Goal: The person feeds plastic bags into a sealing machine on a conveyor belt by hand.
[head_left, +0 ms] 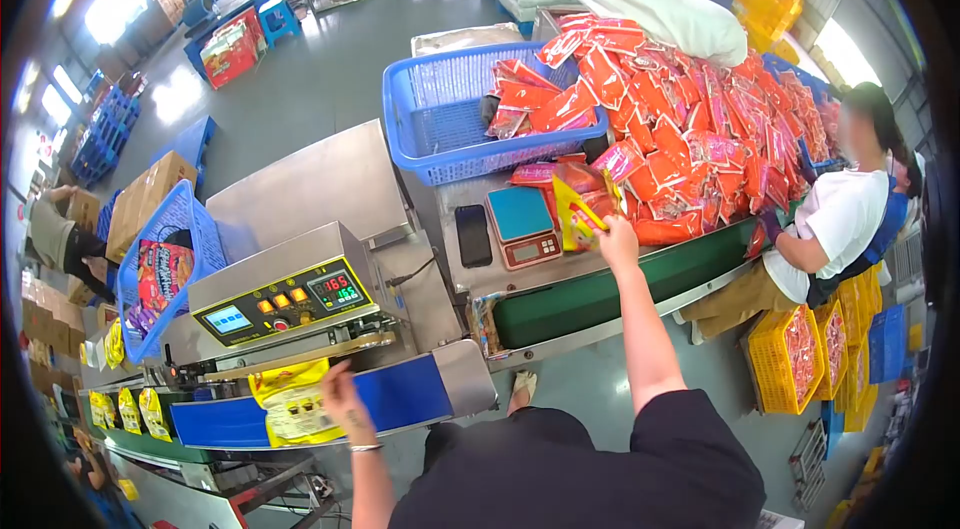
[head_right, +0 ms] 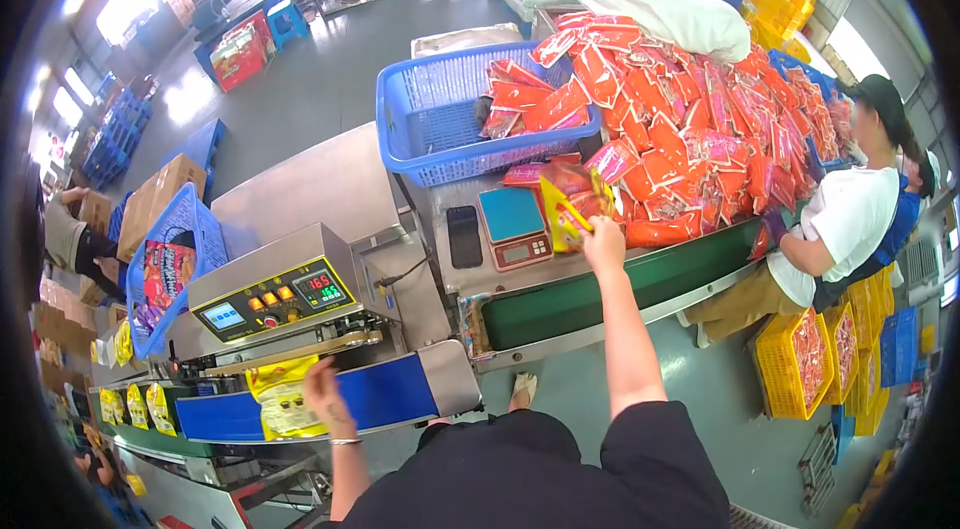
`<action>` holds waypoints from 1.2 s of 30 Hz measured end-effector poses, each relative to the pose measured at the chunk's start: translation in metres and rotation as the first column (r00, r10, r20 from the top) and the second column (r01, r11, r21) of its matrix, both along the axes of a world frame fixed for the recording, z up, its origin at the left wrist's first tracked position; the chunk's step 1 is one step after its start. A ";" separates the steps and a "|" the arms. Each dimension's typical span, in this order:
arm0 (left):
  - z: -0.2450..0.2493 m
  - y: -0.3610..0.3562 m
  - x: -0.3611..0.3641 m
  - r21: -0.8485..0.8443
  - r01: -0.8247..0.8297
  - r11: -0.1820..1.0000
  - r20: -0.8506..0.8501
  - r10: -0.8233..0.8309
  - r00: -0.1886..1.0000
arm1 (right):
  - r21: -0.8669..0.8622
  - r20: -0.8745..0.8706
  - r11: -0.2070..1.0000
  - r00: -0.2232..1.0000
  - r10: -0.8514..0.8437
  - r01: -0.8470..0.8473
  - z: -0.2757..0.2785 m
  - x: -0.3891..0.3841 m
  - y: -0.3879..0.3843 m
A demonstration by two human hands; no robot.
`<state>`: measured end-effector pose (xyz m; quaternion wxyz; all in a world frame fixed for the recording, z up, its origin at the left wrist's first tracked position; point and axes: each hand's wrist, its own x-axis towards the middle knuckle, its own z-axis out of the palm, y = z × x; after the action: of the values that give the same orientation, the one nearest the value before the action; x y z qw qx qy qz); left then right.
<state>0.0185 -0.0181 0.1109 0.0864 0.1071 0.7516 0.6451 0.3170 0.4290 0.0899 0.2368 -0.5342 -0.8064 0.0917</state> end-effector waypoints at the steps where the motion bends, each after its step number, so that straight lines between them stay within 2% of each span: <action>1: 0.006 0.021 0.016 -0.033 0.159 0.987 0.008 -0.159 0.987 | 0.071 -0.008 0.990 0.992 0.127 -0.126 0.021 -0.010 -0.012; 3: 0.029 0.067 0.051 0.019 0.414 0.910 0.036 -0.415 0.909 | 0.075 -0.004 0.962 0.965 0.262 -0.261 0.087 -0.031 -0.063; 5: 0.046 0.097 0.069 0.016 0.642 0.766 0.016 -0.643 0.766 | 0.019 -0.015 0.930 0.930 0.366 -0.366 0.141 -0.046 -0.125; 7: 0.048 0.112 0.077 -0.138 0.675 0.725 -0.121 -0.689 0.715 | -0.058 -0.099 0.877 0.877 0.471 -0.477 0.164 -0.052 -0.179; 9: 0.053 0.111 0.076 -0.148 0.648 0.747 -0.098 -0.663 0.742 | -0.088 -0.197 0.762 0.761 0.618 -0.641 0.147 -0.056 -0.222; 11: 0.027 0.091 0.062 -0.227 0.744 0.629 0.001 -0.764 0.646 | -0.218 -0.255 0.556 0.597 0.761 -0.802 0.132 -0.056 -0.246; 12: 0.020 0.077 0.059 -0.296 0.711 0.638 -0.017 -0.748 0.664 | -0.324 -0.321 0.448 0.542 0.776 -0.833 0.129 -0.051 -0.248; 13: 0.013 0.063 0.057 -0.161 0.697 0.699 0.048 -0.700 0.713 | -0.545 -0.461 0.367 0.635 0.620 -0.754 0.124 -0.045 -0.247; 15: 0.013 0.046 0.058 0.078 0.671 0.738 0.263 -0.664 0.700 | -0.328 -0.658 0.646 0.657 0.367 -0.690 0.105 -0.038 -0.235; 16: 0.013 0.042 0.061 0.078 0.664 0.743 0.272 -0.657 0.703 | -0.222 -0.673 0.762 0.661 0.332 -0.608 0.103 -0.040 -0.225; 17: 0.012 0.041 0.065 0.201 0.624 0.755 0.234 -0.656 0.718 | -0.108 -0.688 0.857 0.660 0.301 -0.504 0.108 -0.047 -0.213; 18: 0.011 0.042 0.069 0.326 0.576 0.750 0.193 -0.649 0.736 | -0.108 -0.684 0.853 0.661 0.309 -0.510 0.104 -0.050 -0.204; 19: 0.007 0.041 0.072 0.330 0.569 0.753 0.195 -0.644 0.739 | -0.196 -0.733 0.765 0.610 0.301 -0.613 0.092 -0.053 -0.197; 20: 0.002 0.040 0.074 0.257 0.542 0.800 0.120 -0.583 0.804 | -0.271 -0.780 0.656 0.560 0.279 -0.705 0.081 -0.056 -0.193; 21: 0.005 0.041 0.076 0.185 0.502 0.845 0.039 -0.517 0.855 | -0.273 -0.779 0.651 0.560 0.283 -0.709 0.072 -0.059 -0.193; 22: 0.008 0.041 0.081 0.164 0.423 0.891 0.022 -0.432 0.901 | -0.326 -0.806 0.555 0.532 0.260 -0.765 0.063 -0.062 -0.194; 23: 0.009 0.040 0.084 0.166 0.412 0.896 0.024 -0.422 0.906 | -0.369 -0.830 0.448 0.505 0.235 -0.814 0.061 -0.067 -0.194; 25: 0.009 0.036 0.085 0.334 0.297 0.895 0.218 -0.379 0.899 | -0.313 -0.826 0.442 0.471 0.311 -0.840 0.057 -0.078 -0.200; 26: 0.006 0.030 0.083 0.334 0.281 0.900 0.219 -0.364 0.905 | -0.361 -0.810 0.457 0.516 0.277 -0.813 0.057 -0.081 -0.204; 28: -0.001 0.015 0.073 0.267 0.249 0.931 0.389 -0.340 0.856 | -0.454 -0.772 0.477 0.600 0.211 -0.752 0.057 -0.090 -0.209; 29: 0.003 0.010 0.066 0.266 0.230 0.936 0.389 -0.323 0.863 | -0.455 -0.772 0.461 0.596 0.222 -0.762 0.057 -0.095 -0.207; 31: 0.008 0.007 0.049 0.297 -0.029 0.954 0.518 -0.136 0.844 | -0.490 -0.740 0.638 0.670 0.056 -0.594 0.057 -0.107 -0.196; 32: 0.001 0.010 0.043 0.265 -0.082 0.961 0.543 -0.078 0.836 | -0.456 -0.735 0.686 0.675 0.069 -0.567 0.050 -0.114 -0.196; 33: -0.003 0.016 0.038 0.226 -0.118 0.967 0.570 -0.033 0.821 | -0.461 -0.731 0.674 0.677 0.080 -0.577 0.034 -0.116 -0.194; 35: -0.025 0.034 0.029 0.154 -0.147 0.977 0.573 0.033 0.819 | -0.414 -0.575 0.813 0.810 0.115 -0.410 -0.009 -0.118 -0.180; 36: -0.044 0.042 0.025 0.136 -0.121 0.983 0.587 0.019 0.809 | -0.382 -0.534 0.847 0.836 0.124 -0.369 -0.034 -0.114 -0.174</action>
<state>0.0439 0.0241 0.0673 0.2793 -0.1167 0.6356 0.7102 0.2027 0.2549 0.0554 0.2820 -0.4222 -0.7363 0.4472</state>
